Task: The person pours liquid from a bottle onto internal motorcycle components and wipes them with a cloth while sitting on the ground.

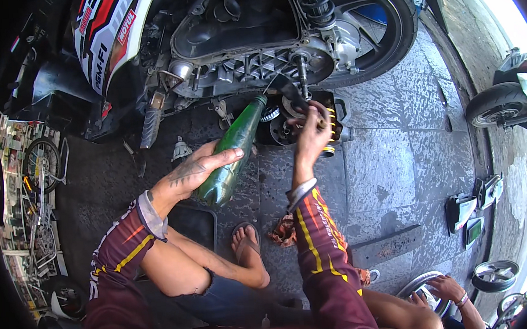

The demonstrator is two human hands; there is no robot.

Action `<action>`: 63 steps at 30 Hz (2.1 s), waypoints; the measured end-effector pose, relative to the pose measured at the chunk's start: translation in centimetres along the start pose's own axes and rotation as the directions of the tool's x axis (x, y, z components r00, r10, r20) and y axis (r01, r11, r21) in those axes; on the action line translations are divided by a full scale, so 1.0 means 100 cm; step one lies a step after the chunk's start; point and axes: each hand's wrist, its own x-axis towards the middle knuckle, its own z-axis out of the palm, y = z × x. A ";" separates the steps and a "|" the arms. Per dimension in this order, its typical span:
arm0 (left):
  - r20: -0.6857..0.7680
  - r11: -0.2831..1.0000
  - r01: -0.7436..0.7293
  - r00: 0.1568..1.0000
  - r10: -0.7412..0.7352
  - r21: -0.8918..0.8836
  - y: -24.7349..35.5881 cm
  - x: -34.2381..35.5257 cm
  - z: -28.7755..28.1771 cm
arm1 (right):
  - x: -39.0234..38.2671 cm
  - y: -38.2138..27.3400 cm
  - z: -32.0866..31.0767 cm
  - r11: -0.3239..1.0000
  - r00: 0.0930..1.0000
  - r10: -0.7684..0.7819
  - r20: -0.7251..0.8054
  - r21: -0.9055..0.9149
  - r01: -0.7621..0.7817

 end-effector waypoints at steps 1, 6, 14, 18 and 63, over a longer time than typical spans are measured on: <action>-0.008 1.000 -0.011 1.000 0.011 -0.017 0.003 -0.002 0.001 | -0.001 0.003 0.013 1.000 1.000 0.019 -0.007 0.010 -0.019; 0.033 0.998 0.029 0.999 -0.027 -0.063 0.007 -0.004 -0.007 | -0.003 0.022 0.039 0.980 0.990 -0.142 0.000 -0.142 0.140; 0.036 1.000 0.015 0.999 -0.015 -0.003 0.000 -0.005 -0.013 | -0.041 -0.015 0.042 0.994 0.992 -0.092 -0.088 -0.069 0.086; 0.043 1.000 0.024 0.999 -0.024 0.006 0.003 -0.005 -0.013 | -0.010 -0.010 0.062 0.930 0.982 -0.190 -0.021 -0.324 0.173; 0.018 1.000 0.012 1.000 -0.012 0.025 -0.002 -0.008 -0.019 | -0.024 0.008 0.008 0.998 0.981 0.030 0.194 -0.058 -0.019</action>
